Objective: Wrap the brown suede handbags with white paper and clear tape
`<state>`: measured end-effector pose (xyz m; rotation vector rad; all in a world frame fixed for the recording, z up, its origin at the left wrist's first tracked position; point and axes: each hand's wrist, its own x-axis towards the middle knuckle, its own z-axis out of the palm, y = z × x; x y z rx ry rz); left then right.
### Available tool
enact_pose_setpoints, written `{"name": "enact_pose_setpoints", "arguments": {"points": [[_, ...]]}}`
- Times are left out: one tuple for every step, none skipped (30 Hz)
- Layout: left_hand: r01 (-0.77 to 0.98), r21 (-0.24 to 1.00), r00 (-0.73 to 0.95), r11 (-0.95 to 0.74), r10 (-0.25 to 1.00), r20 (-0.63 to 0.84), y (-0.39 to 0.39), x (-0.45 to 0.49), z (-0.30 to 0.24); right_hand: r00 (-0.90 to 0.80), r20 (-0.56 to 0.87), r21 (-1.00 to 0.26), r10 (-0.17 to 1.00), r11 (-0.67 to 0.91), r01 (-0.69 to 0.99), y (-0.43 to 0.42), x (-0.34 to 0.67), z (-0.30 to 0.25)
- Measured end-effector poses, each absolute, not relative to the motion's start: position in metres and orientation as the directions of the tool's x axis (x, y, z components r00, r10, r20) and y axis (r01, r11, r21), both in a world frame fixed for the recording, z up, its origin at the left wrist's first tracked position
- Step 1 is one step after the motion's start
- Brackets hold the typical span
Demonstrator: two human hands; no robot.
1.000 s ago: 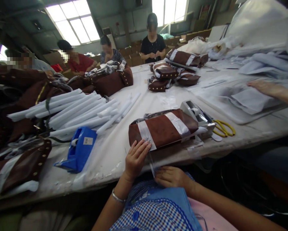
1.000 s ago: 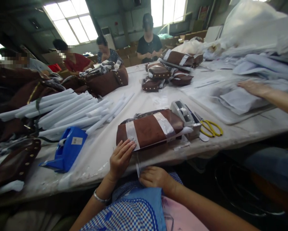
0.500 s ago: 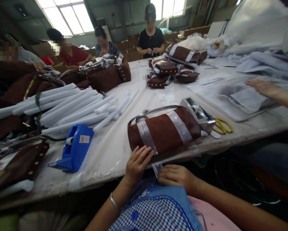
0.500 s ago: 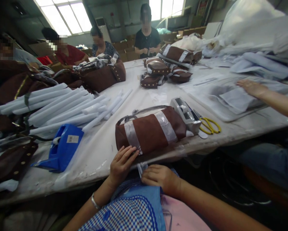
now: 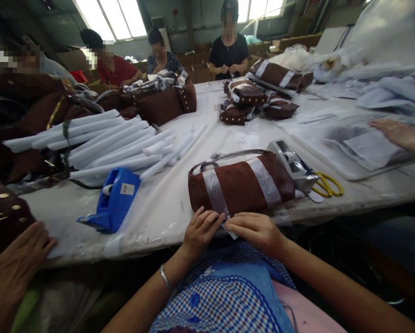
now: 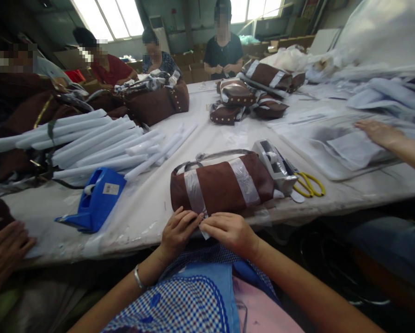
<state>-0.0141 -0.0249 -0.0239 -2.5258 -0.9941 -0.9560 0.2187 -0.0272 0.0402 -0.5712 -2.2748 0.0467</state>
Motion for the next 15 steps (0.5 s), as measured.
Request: {"name": "enact_pose_setpoints", "arguments": {"points": [[0.681,0.006,0.54,-0.732,0.509,0.67,-0.025,-0.014,-0.024,-0.603,0.683,-0.206,0.412,0.901,0.381,-0.024,0.218,0.042],[0.679,0.018,0.529,-0.734,0.506,0.681,-0.025,-0.013,-0.024,-0.607,0.68,-0.209,0.411,0.902,0.377,-0.02,0.217,0.044],[0.678,0.03,0.516,-0.735,0.504,0.693,-0.025,-0.013,-0.024,-0.611,0.676,-0.213,0.412,0.903,0.374,-0.017,0.216,0.045],[0.675,0.042,0.502,-0.736,0.5,0.706,-0.026,-0.013,-0.024,-0.611,0.673,-0.219,0.416,0.902,0.373,-0.013,0.216,0.046],[0.672,0.057,0.488,-0.739,0.499,0.716,-0.026,-0.013,-0.024,-0.611,0.669,-0.227,0.423,0.899,0.373,-0.01,0.215,0.047],[0.666,0.073,0.479,-0.743,0.5,0.722,-0.026,-0.012,-0.024,-0.613,0.664,-0.236,0.428,0.898,0.372,-0.007,0.215,0.048],[0.658,0.093,0.47,-0.747,0.504,0.724,-0.027,-0.012,-0.024,-0.616,0.656,-0.246,0.436,0.895,0.371,-0.004,0.214,0.048],[0.653,0.118,0.459,-0.748,0.515,0.724,-0.028,-0.012,-0.024,-0.621,0.646,-0.257,0.444,0.892,0.372,-0.002,0.214,0.048],[0.647,0.146,0.449,-0.748,0.529,0.72,-0.028,-0.013,-0.024,-0.626,0.637,-0.263,0.45,0.89,0.373,-0.001,0.214,0.049],[0.644,0.17,0.44,-0.746,0.543,0.715,-0.029,-0.013,-0.024,-0.633,0.63,-0.262,0.451,0.89,0.373,-0.001,0.214,0.05],[0.643,0.189,0.433,-0.742,0.556,0.709,-0.03,-0.013,-0.023,-0.645,0.625,-0.252,0.44,0.895,0.367,-0.001,0.214,0.051],[0.643,0.201,0.431,-0.739,0.567,0.702,-0.031,-0.013,-0.023,-0.662,0.621,-0.234,0.419,0.906,0.353,-0.002,0.214,0.052],[0.646,0.205,0.43,-0.735,0.573,0.698,-0.032,-0.013,-0.022,-0.684,0.618,-0.208,0.387,0.92,0.333,-0.004,0.214,0.053],[0.65,0.203,0.433,-0.732,0.576,0.693,-0.032,-0.012,-0.021,-0.709,0.612,-0.178,0.349,0.935,0.306,-0.007,0.214,0.054],[0.654,0.198,0.434,-0.73,0.577,0.692,-0.033,-0.012,-0.021,-0.731,0.607,-0.148,0.313,0.948,0.282,-0.009,0.215,0.056]]}}
